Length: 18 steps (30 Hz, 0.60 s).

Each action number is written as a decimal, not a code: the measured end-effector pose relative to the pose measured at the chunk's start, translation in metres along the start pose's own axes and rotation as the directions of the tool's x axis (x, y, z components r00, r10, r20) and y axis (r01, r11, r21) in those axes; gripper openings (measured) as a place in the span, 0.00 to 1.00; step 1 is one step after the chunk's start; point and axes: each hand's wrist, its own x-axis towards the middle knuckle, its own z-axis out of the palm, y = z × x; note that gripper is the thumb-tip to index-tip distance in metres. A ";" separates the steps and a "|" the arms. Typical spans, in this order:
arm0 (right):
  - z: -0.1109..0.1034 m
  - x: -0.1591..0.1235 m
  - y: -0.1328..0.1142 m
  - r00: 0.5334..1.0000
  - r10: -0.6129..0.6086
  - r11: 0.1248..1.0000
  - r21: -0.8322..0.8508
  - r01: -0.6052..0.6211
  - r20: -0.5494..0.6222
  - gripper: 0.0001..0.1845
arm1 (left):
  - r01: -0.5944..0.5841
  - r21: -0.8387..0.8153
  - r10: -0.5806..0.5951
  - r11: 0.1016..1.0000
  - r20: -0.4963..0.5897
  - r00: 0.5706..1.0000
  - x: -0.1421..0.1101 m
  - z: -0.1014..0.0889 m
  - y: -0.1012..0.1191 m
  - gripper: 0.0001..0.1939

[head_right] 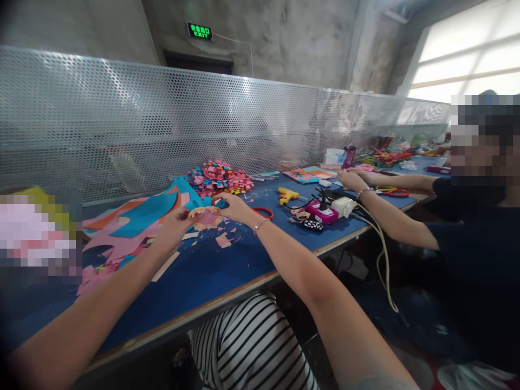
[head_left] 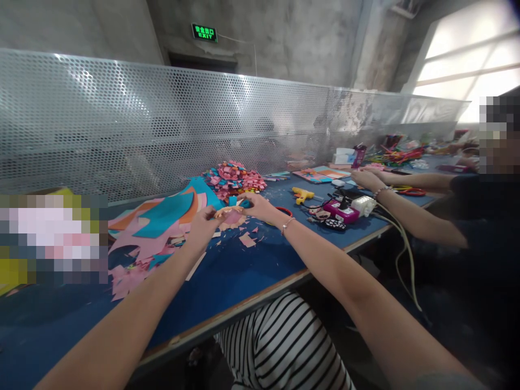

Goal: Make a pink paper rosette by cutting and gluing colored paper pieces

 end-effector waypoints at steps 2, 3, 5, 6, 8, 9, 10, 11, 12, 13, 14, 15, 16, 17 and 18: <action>0.000 0.000 -0.001 1.000 0.000 1.000 0.004 0.000 0.027 0.16 | -0.018 0.041 0.018 0.999 0.017 1.000 -0.001 -0.002 0.004 0.14; -0.001 -0.001 -0.002 0.999 -0.002 1.000 0.005 0.002 0.036 0.16 | -0.025 0.072 0.024 0.997 0.021 1.000 -0.001 -0.002 0.006 0.14; -0.002 -0.001 -0.003 0.999 -0.007 1.000 -0.003 0.007 0.036 0.15 | -0.030 0.128 0.027 0.991 0.023 0.999 -0.002 -0.004 0.009 0.15; -0.002 -0.002 -0.004 0.999 -0.007 1.000 -0.008 0.007 0.035 0.15 | -0.029 0.145 0.025 0.989 0.026 0.999 -0.002 -0.004 0.010 0.15; -0.003 -0.002 -0.006 0.999 0.001 1.000 -0.016 0.000 0.036 0.15 | -0.027 0.151 0.022 0.988 0.037 0.999 -0.002 -0.004 0.011 0.16; -0.003 -0.002 -0.006 0.999 0.003 1.000 -0.018 -0.003 0.040 0.14 | -0.026 0.146 0.020 0.989 0.046 0.999 -0.002 -0.004 0.010 0.17; -0.003 -0.002 -0.006 0.999 0.003 1.000 -0.020 -0.002 0.042 0.14 | -0.025 0.141 0.018 0.990 0.052 0.998 -0.002 -0.004 0.010 0.17; -0.003 -0.002 -0.006 0.999 0.000 1.000 -0.022 0.001 0.039 0.14 | -0.022 0.141 0.015 0.990 0.052 0.999 -0.001 -0.003 0.009 0.17; -0.003 -0.002 -0.006 1.000 -0.004 1.000 -0.025 0.005 0.031 0.14 | -0.016 0.146 0.009 0.989 0.050 0.999 -0.001 -0.003 0.009 0.18; -0.003 -0.002 -0.006 1.000 -0.007 1.000 -0.026 0.008 0.020 0.13 | -0.007 0.156 0.000 0.988 0.045 0.999 -0.001 -0.003 0.008 0.18; -0.003 -0.002 -0.006 1.000 -0.010 1.000 -0.024 0.010 0.012 0.13 | 0.004 0.167 -0.010 0.986 0.038 0.999 0.000 -0.003 0.008 0.19; -0.003 -0.002 -0.006 1.000 -0.010 1.000 -0.020 0.010 0.005 0.13 | 0.014 0.174 -0.021 0.985 0.034 0.999 0.000 -0.003 0.008 0.19; -0.003 -0.002 -0.006 1.000 -0.006 1.000 -0.016 0.006 0.002 0.14 | 0.023 0.174 -0.029 0.985 0.033 0.999 0.000 -0.003 0.008 0.20; -0.003 -0.002 -0.006 1.000 -0.001 1.000 -0.009 0.001 0.002 0.14 | 0.030 0.167 -0.036 0.986 0.034 0.999 0.000 -0.003 0.008 0.20; -0.004 -0.002 -0.006 1.000 0.005 1.000 -0.001 -0.005 0.007 0.15 | 0.036 0.153 -0.042 0.988 0.036 0.998 0.001 -0.002 0.007 0.19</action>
